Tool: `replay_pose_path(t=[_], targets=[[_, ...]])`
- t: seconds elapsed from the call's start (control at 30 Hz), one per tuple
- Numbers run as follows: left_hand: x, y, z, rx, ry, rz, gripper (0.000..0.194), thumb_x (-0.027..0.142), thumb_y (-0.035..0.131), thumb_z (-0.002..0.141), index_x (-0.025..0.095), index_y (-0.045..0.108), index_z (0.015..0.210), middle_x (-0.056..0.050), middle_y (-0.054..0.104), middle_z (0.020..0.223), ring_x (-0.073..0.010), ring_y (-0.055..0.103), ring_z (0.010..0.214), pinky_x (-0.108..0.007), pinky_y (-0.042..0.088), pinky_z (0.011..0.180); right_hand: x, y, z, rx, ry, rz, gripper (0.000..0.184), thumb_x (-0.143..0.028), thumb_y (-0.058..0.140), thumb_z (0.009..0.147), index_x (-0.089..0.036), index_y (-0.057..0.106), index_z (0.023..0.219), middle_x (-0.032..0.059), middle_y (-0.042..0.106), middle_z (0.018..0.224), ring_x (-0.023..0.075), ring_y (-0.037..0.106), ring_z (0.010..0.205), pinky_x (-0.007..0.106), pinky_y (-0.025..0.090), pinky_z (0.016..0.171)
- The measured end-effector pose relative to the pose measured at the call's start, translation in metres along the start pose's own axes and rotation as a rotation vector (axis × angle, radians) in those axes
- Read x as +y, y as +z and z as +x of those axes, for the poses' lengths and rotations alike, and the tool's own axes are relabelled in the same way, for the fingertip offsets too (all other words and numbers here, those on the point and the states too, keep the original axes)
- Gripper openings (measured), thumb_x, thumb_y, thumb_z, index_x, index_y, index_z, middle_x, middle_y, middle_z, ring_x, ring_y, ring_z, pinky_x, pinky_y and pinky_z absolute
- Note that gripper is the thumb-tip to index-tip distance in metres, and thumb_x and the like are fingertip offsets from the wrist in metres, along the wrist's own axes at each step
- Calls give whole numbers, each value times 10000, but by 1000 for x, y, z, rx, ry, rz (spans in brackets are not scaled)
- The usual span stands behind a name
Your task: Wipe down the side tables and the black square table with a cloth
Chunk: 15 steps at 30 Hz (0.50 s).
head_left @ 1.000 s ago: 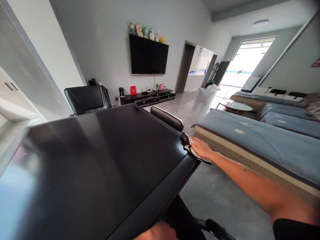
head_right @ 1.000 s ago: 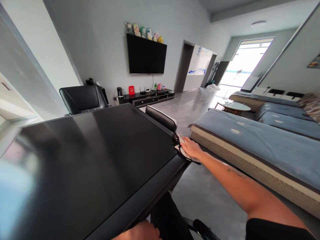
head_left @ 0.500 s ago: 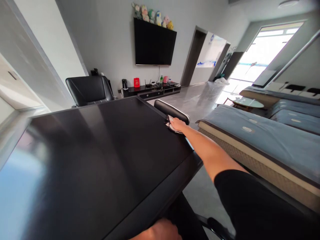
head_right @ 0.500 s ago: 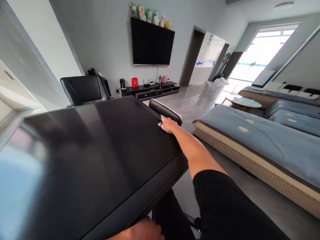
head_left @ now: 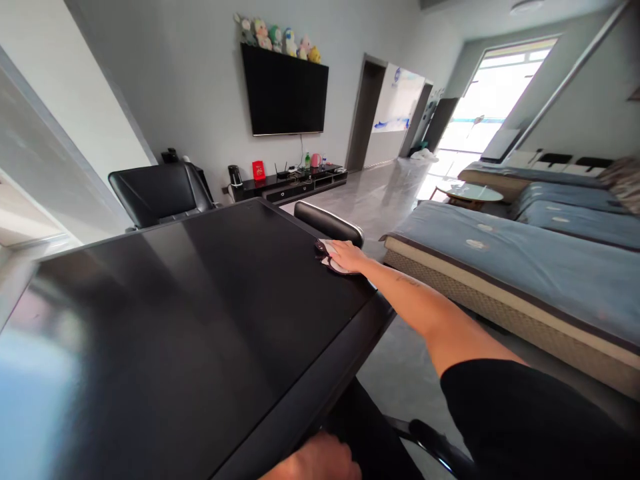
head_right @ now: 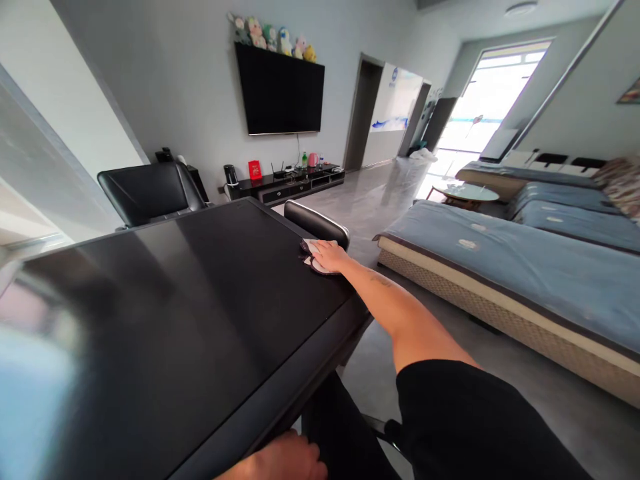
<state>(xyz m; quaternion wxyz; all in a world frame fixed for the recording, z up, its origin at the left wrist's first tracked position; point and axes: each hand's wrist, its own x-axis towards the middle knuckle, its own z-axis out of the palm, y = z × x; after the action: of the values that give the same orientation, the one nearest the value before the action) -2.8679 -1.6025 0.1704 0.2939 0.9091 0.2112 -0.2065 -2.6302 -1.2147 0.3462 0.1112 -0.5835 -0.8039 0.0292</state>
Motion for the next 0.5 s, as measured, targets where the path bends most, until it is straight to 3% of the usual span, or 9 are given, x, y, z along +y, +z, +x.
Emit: replay_pose_path(t=[0.13,0.33,0.5], targets=[[16,-18,-8,-66,-99,218,265,365,575,1049,251,766,905,-142,796,922,-408,842,857,-480,626,645,35,-1,-63,14,-38,-2,696,-529,424,1171,-296,467,1825,78,450,1899,389,414,1742,604,370,1447],[24,-23,-16,-46,-99,229,309,387,568,1056,227,830,1092,-220,854,1141,-466,861,1038,-552,645,791,85,1,-150,80,-40,9,679,-461,479,1139,-341,512,1807,49,521,1856,355,466,1726,599,386,1448],[18,-14,-18,-15,-147,158,349,390,541,1049,228,839,1131,-258,845,1191,-516,838,1113,-631,605,872,92,1,-177,131,-57,21,669,-395,512,1113,-322,563,1776,82,564,1821,377,498,1707,674,390,1433]])
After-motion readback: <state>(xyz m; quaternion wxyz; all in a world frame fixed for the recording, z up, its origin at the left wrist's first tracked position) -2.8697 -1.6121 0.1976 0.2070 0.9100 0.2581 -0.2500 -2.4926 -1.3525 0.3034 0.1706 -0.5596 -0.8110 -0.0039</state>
